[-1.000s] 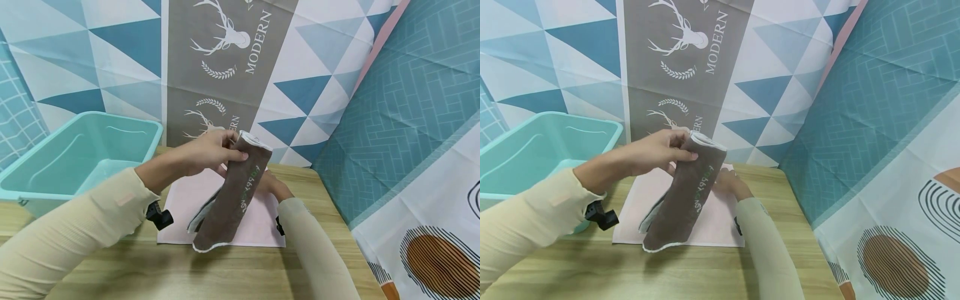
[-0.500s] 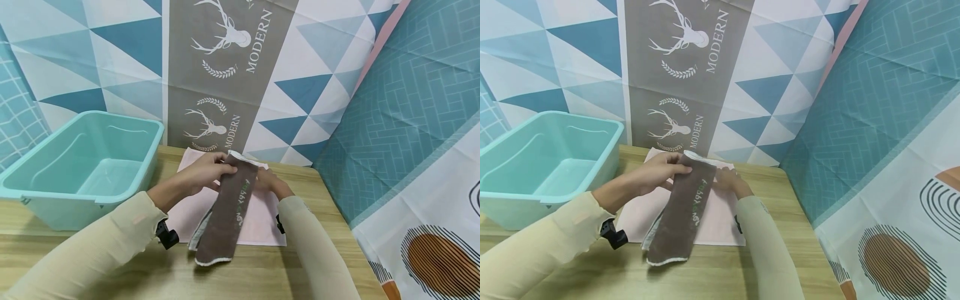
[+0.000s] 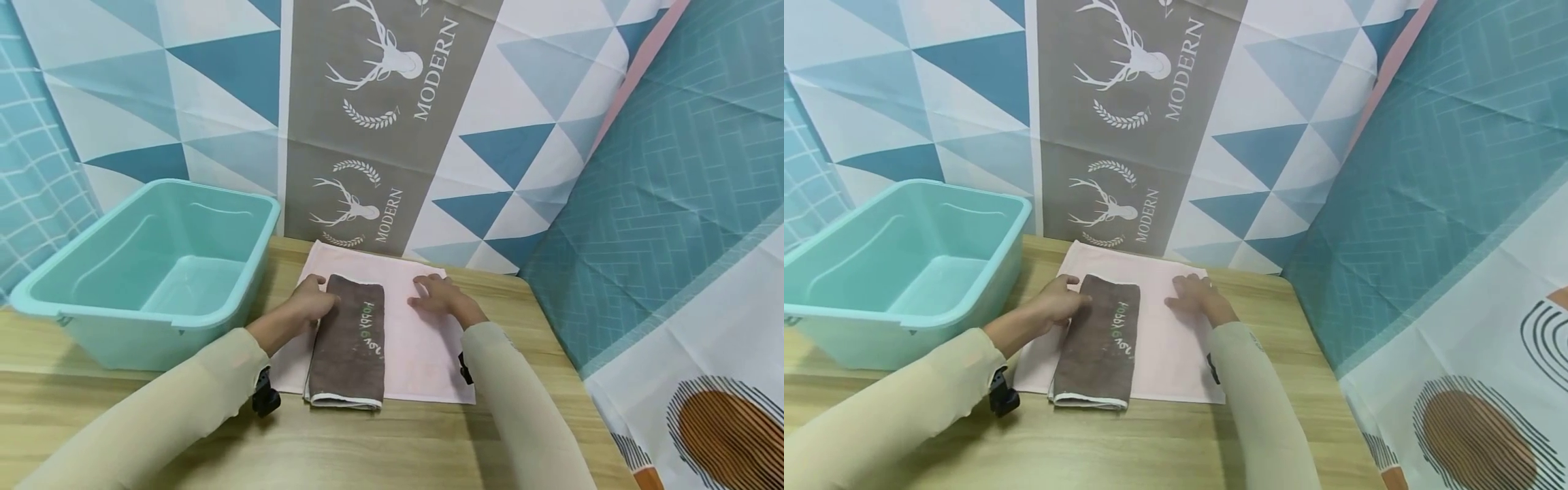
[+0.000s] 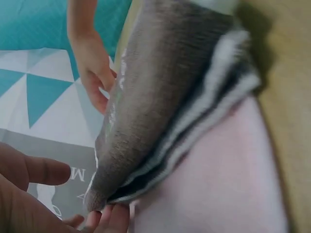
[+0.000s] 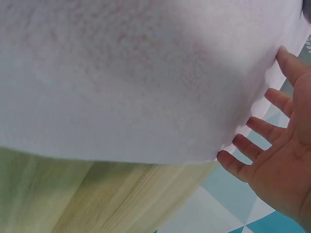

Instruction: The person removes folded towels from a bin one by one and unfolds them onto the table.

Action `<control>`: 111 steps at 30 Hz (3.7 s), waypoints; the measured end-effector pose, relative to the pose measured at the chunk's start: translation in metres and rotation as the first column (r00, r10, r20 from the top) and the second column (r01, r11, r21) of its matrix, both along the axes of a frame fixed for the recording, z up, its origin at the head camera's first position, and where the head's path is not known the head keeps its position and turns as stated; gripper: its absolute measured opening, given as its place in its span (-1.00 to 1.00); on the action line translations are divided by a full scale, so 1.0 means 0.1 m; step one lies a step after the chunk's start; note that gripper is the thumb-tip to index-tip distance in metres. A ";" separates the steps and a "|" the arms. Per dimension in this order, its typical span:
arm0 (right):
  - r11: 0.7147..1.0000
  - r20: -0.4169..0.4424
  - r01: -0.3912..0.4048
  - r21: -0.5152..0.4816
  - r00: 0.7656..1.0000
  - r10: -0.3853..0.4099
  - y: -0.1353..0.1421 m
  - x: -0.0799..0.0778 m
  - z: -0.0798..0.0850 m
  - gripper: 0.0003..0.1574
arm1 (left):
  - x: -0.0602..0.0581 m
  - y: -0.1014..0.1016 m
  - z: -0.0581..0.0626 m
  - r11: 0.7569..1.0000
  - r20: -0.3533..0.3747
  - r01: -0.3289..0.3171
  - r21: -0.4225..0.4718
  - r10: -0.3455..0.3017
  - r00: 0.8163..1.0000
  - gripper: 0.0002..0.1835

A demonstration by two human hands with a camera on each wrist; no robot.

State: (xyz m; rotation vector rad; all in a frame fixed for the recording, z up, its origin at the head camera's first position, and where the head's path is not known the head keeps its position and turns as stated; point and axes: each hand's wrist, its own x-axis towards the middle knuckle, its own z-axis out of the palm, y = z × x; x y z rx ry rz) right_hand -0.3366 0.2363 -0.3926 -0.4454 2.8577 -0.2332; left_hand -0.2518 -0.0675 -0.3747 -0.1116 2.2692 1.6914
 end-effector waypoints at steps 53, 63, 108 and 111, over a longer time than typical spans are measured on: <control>0.367 0.597 0.532 -0.763 0.798 0.082 -1.13 1.17 0.07 0.23 | 0.49 -0.56 -0.10 0.992 -0.006 0.104 0.072 -0.104 0.995 -0.49; 0.366 0.609 0.530 -0.765 0.779 0.145 -1.24 1.24 0.01 0.24 | 0.64 -0.64 -0.14 0.997 -0.047 0.082 -0.008 -0.082 0.995 -0.54; 0.564 -0.545 -0.794 0.226 0.377 0.749 -1.28 0.90 0.12 -0.72 | 0.69 -0.75 -0.29 0.991 -0.107 0.137 0.005 -0.136 0.985 -0.35; 0.569 -0.578 -0.795 0.209 0.369 0.728 -1.08 0.92 0.12 -0.72 | 0.68 -0.76 -0.28 0.991 -0.097 0.136 0.009 -0.134 0.986 -0.32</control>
